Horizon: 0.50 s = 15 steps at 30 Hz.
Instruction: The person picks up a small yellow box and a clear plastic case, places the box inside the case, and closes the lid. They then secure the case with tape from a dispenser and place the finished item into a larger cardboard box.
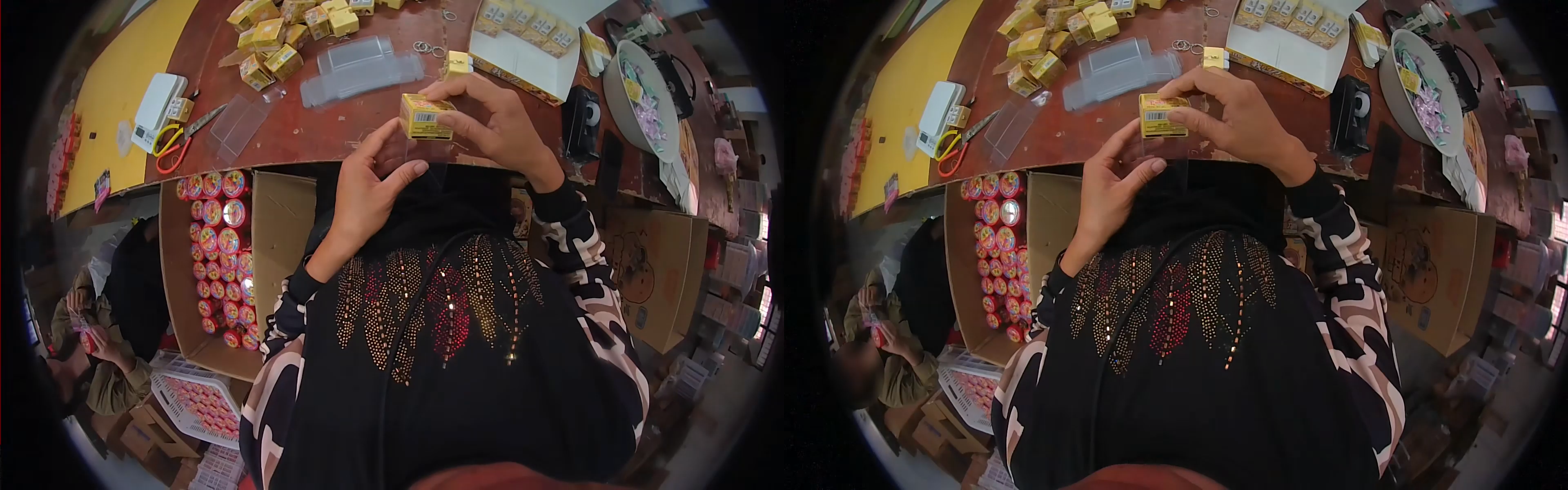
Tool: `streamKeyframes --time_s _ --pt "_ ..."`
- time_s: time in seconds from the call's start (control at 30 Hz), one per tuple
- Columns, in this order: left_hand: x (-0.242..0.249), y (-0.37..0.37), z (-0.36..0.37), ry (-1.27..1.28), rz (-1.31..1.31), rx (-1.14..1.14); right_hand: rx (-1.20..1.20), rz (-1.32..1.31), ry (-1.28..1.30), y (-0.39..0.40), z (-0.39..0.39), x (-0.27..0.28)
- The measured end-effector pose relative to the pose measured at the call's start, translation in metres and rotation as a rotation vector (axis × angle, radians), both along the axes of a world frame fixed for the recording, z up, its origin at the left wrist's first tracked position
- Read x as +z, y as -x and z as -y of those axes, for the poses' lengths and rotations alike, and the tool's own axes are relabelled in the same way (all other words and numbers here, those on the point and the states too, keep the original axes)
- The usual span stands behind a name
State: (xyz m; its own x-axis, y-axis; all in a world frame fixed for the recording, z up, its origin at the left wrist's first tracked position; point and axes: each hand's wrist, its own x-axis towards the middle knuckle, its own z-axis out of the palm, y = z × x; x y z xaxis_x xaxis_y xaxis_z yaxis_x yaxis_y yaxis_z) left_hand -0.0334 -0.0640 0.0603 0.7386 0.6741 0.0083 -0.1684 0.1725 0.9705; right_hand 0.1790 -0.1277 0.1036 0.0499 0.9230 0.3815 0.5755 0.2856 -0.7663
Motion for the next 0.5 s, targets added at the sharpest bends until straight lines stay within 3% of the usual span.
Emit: streamKeyframes --time_s 0.27,0.37,0.43,0.47,0.5 --pt "0.008 -0.001 0.005 0.085 0.094 -0.025 -0.006 0.298 -0.032 0.007 0.010 0.000" --pt "0.012 -0.002 0.004 0.064 0.090 -0.028 -0.080 0.155 -0.037 0.013 0.014 -0.009" --pt "0.014 -0.001 0.004 0.053 0.098 -0.017 -0.220 -0.172 -0.001 0.029 0.019 -0.008" --pt "0.014 -0.001 0.004 0.048 0.093 -0.024 -0.222 -0.171 -0.002 0.034 0.023 -0.010" --pt "0.014 -0.001 0.004 0.044 0.089 -0.030 -0.138 -0.394 0.089 0.038 0.028 -0.014"
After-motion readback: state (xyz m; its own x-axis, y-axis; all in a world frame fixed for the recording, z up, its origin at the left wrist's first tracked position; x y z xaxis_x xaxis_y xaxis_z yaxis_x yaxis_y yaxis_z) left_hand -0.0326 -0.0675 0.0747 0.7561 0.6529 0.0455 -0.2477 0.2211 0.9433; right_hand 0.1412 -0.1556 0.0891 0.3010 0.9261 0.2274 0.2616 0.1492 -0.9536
